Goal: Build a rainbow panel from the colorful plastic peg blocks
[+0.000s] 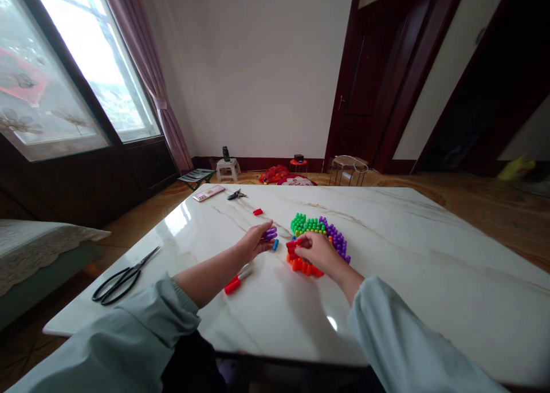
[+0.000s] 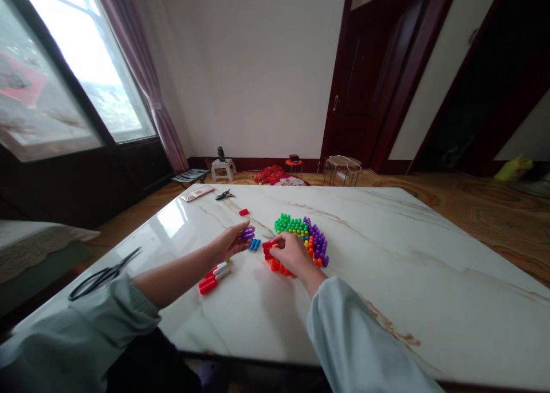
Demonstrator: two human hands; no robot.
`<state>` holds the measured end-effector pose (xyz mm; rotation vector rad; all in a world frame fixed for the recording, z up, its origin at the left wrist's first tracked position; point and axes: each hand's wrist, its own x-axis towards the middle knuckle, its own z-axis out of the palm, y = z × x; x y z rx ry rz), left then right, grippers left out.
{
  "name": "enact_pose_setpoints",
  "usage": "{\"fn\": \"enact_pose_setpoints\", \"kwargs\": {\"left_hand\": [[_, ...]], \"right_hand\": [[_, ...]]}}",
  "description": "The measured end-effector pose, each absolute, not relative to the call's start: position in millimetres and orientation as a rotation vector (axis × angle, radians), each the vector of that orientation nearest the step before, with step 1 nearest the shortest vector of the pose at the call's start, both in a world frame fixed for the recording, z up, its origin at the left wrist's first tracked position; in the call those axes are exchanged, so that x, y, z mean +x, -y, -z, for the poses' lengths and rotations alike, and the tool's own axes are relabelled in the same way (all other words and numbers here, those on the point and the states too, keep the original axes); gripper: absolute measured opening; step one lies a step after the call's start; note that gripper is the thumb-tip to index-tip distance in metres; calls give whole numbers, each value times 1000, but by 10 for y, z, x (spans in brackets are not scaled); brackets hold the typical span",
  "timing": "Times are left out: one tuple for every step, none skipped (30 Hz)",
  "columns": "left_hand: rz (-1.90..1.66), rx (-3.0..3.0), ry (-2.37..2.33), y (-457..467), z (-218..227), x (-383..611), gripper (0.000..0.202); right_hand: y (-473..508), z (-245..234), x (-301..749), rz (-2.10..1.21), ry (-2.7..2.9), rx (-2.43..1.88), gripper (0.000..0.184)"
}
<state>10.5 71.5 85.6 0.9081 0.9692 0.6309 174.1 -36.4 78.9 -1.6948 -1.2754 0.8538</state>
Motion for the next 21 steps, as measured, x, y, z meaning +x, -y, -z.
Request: {"fn": "enact_pose_setpoints", "kwargs": {"left_hand": [[-652,923,-971,-716,-844,106,23],[-671,935,-967,-719,-831,106,20],[-686,943,-961,-724,-820,103,18],[-699,949,-951,-728,-810,99,16],[-708,954,-942,-731,-803,95,14],[-713,961,-934,-732,-798,90,13],[-713,969,-926,-731,-794,85,13],[-709,977,-918,-730,-792,81,13],[-702,984,-911,-727,-791,78,14],[-696,989,-908,-725,-788,76,14],[-690,992,-905,-723,-785,76,15],[-687,997,-899,-721,-781,76,15],[-680,1002,-889,-719,-775,77,15],[-673,1007,-869,-716,-769,79,16],[-665,1010,-837,-711,-763,81,17],[-654,1011,-798,-704,-758,84,20],[-643,1010,-758,-693,-754,87,22],[-632,1009,-720,-679,-752,90,25],[-614,1013,-687,-661,-752,94,27],[-589,1026,-663,-642,-752,99,30],[-557,1049,-648,-623,-752,104,34]], "right_hand": [[358,-721,1712,-861,1356,-1752,20],[348,-650,1677,-856,1436,-1807,19],[333,-582,1637,-839,1507,-1847,18],[312,-522,1595,-818,1567,-1866,17],[288,-473,1553,-797,1604,-1865,18],[262,-438,1514,-786,1617,-1850,19],[237,-420,1481,-779,1611,-1828,21],[215,-419,1456,-770,1599,-1799,23],[198,-434,1440,-755,1580,-1775,25],[188,-462,1433,-732,1554,-1761,27],[185,-501,1434,-702,1521,-1756,28],[188,-548,1440,-672,1481,-1757,27],[197,-597,1450,-650,1435,-1759,25],[208,-647,1461,-647,1387,-1751,21],[221,-693,1471,-659,1340,-1733,18],[233,-732,1478,-680,1299,-1708,16],[244,-763,1482,-702,1263,-1684,16],[253,-785,1484,-721,1234,-1664,16],[259,-797,1483,-734,1214,-1648,16],[262,-801,1481,-736,1205,-1635,17],[263,-798,1480,-731,1205,-1624,18]]}}
